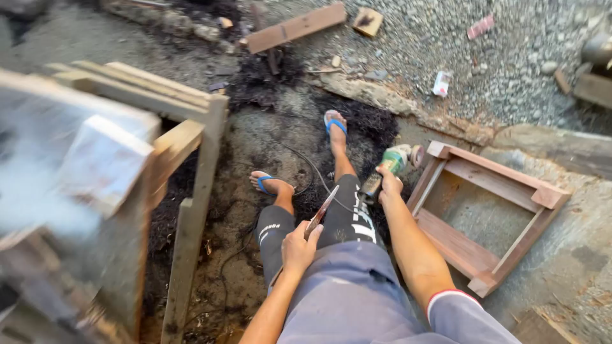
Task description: Staining wooden furniture legs using a small brush and stain cans in a workshop setting.
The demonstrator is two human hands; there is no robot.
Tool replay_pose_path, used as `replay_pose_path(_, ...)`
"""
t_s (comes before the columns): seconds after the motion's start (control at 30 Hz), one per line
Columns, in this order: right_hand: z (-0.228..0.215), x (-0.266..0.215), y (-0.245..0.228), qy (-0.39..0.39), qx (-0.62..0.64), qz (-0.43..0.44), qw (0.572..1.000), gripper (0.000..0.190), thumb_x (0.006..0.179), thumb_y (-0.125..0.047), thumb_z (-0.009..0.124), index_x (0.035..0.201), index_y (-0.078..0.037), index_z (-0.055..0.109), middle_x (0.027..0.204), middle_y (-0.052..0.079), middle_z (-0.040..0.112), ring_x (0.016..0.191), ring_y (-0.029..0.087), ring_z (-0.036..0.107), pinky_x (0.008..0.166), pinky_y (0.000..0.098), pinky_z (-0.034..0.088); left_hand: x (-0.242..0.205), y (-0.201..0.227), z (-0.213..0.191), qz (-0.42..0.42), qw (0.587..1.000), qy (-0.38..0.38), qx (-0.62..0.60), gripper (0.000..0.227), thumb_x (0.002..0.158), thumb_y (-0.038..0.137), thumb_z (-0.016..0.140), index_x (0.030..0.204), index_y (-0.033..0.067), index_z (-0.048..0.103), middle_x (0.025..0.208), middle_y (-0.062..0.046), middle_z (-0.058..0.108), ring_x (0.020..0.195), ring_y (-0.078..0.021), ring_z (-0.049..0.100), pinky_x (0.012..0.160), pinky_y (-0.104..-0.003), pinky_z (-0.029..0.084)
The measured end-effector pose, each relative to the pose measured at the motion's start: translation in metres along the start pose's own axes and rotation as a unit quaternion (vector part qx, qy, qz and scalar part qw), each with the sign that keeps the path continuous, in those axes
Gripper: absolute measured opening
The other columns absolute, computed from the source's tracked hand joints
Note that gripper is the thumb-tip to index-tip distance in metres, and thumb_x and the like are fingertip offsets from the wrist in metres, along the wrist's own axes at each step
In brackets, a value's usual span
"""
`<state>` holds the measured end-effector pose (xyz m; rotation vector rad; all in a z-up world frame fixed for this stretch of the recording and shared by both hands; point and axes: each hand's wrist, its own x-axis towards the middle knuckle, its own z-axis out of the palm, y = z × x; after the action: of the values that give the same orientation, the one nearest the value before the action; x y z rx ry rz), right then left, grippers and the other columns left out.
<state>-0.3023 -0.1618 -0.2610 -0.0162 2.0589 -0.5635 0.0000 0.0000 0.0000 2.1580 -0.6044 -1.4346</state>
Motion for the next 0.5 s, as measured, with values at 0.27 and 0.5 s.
replay_pose_path(0.27,0.111,0.225,-0.031,0.006,-0.026,-0.109,0.994,0.049,0.065,-0.008,0.087,0.11,-0.003,0.068,0.102,0.007,0.072,0.091,0.022,0.068,0.083,0.0386,0.056,0.099,0.046,0.168,-0.106,0.986,-0.074,0.105,0.034,0.096,0.043,0.064,0.098,0.0093,0.065,0.084,-0.02,0.073,0.083,-0.0433,0.07,0.07,-0.053,0.053)
replay_pose_path(0.5,0.203,0.355,-0.061,-0.043,-0.064,-0.275,0.958,0.073,0.067,-0.006,0.09,0.129,-0.001,0.052,0.107,0.011,0.068,0.094,0.022,0.068,0.088,0.0373,0.057,0.182,0.048,0.259,-0.065,0.985,0.067,0.148,0.023,0.102,0.027,0.06,0.113,0.0068,0.059,0.092,-0.014,0.066,0.089,-0.0377,0.063,0.079,-0.049,0.044)
